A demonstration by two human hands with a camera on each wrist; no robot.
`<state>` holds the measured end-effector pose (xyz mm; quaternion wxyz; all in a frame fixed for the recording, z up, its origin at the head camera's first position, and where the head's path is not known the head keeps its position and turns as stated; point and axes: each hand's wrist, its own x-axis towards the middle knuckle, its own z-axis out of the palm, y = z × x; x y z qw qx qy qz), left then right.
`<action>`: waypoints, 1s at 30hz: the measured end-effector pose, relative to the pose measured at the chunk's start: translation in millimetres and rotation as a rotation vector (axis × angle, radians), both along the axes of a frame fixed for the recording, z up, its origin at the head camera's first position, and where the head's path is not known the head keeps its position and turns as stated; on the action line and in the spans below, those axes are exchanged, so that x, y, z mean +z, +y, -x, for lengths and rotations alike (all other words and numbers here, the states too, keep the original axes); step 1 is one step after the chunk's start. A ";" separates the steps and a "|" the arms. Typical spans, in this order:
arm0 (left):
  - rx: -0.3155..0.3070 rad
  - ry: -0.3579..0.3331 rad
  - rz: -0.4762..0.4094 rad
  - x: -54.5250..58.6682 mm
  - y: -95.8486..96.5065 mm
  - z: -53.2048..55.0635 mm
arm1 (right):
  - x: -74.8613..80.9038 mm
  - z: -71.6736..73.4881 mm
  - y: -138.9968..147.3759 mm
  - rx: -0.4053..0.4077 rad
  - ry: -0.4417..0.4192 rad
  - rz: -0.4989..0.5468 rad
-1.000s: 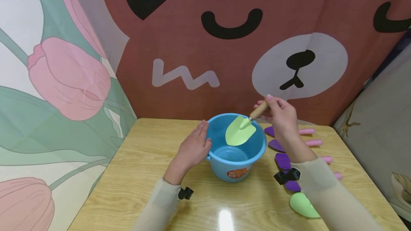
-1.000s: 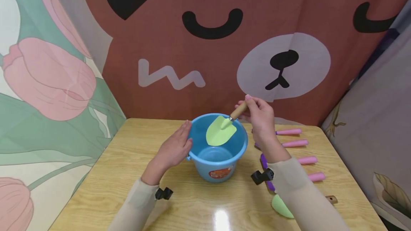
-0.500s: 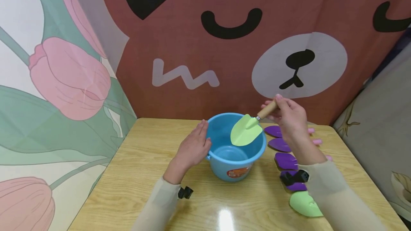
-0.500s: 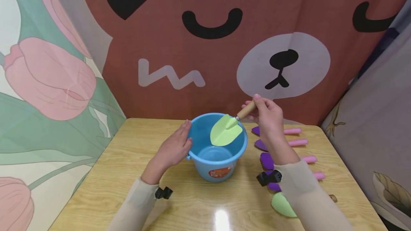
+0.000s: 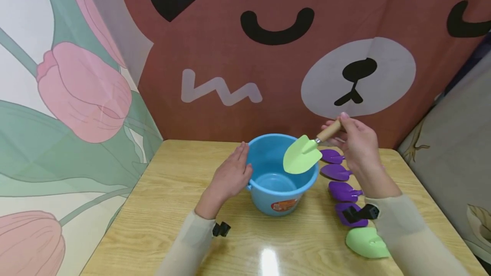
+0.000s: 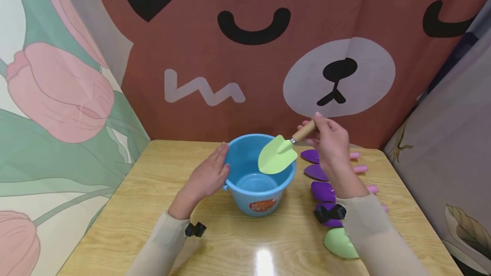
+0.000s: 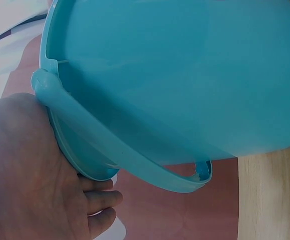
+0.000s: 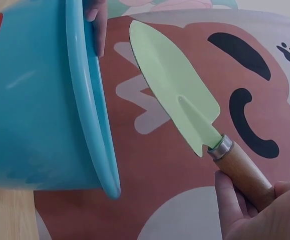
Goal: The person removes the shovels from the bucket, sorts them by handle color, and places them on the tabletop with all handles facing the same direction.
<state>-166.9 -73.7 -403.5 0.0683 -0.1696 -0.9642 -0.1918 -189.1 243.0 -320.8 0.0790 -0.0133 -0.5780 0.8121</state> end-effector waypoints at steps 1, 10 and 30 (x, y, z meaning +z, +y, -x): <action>0.001 0.000 0.002 0.3 -0.1 -0.2 | -0.5 -0.4 1.4 0.003 0.005 0.017; 0.012 0.002 0.015 1.1 0.2 0.8 | -3.6 -3.3 15.4 -0.003 -0.021 0.054; 0.006 -0.003 0.007 1.2 0.8 -0.3 | -13.9 -12.1 46.0 -0.035 -0.053 0.164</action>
